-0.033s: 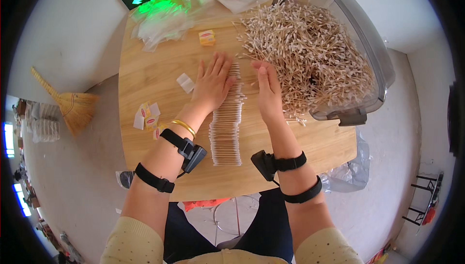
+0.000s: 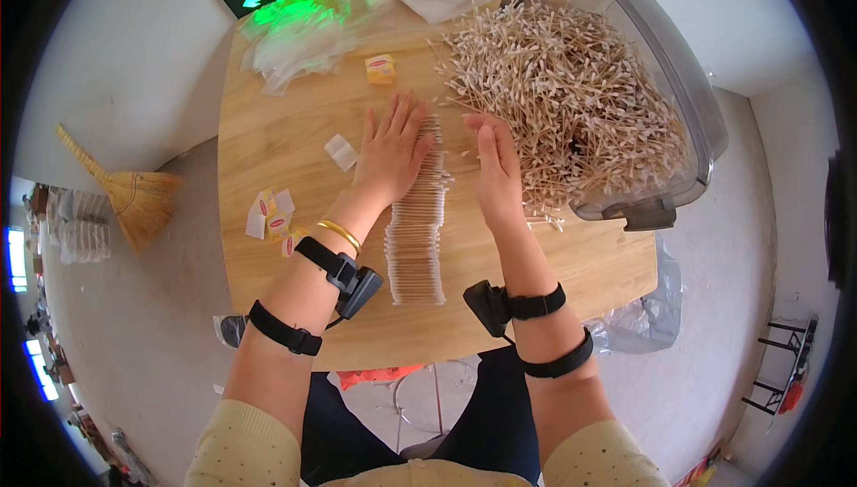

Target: Sort and stack cotton swabs from a bin onto a table.

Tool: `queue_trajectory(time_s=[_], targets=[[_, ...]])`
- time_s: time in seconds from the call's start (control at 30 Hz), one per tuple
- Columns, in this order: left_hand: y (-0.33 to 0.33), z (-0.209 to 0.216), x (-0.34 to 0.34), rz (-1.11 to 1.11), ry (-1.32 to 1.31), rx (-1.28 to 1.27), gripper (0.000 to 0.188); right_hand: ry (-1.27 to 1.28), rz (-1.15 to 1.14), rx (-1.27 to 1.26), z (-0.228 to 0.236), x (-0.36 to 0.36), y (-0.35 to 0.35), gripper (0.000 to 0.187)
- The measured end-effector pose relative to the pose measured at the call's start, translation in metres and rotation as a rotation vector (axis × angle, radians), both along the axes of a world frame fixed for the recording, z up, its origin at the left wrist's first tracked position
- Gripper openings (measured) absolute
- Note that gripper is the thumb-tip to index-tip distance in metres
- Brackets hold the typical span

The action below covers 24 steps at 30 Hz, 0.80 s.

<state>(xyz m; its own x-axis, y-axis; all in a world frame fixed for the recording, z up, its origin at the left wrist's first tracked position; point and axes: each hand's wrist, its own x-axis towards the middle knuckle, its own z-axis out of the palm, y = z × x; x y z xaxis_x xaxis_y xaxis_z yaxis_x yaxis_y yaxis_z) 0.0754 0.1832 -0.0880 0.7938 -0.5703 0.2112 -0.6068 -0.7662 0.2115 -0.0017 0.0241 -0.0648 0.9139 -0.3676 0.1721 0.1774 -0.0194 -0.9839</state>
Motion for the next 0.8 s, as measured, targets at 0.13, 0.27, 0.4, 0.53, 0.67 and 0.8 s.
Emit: queue_trajectory(time_s=[0.13,0.27,0.4,0.53,0.67,0.8], targets=[[-0.012,0.002,-0.003,-0.008,-0.021,-0.028,0.062,0.016,0.000,0.062,-0.002,-0.030,0.006,0.027],[-0.019,0.003,-0.002,0.043,0.003,0.181,0.069,0.042,-0.024,0.046,-0.003,-0.054,0.015,0.027],[-0.022,0.006,-0.001,0.044,0.071,0.228,0.075,0.062,-0.160,0.030,-0.019,-0.072,0.019,0.025],[-0.018,0.004,0.004,0.024,0.003,0.193,0.079,0.073,-0.239,-0.054,-0.023,-0.077,0.026,0.024],[-0.014,0.005,0.007,-0.013,-0.059,0.228,0.083,0.086,-0.235,-0.089,-0.021,-0.075,0.025,0.024],[-0.009,0.012,0.000,-0.059,-0.018,0.131,0.082,0.103,-0.212,-0.130,-0.023,-0.078,0.021,0.024]])
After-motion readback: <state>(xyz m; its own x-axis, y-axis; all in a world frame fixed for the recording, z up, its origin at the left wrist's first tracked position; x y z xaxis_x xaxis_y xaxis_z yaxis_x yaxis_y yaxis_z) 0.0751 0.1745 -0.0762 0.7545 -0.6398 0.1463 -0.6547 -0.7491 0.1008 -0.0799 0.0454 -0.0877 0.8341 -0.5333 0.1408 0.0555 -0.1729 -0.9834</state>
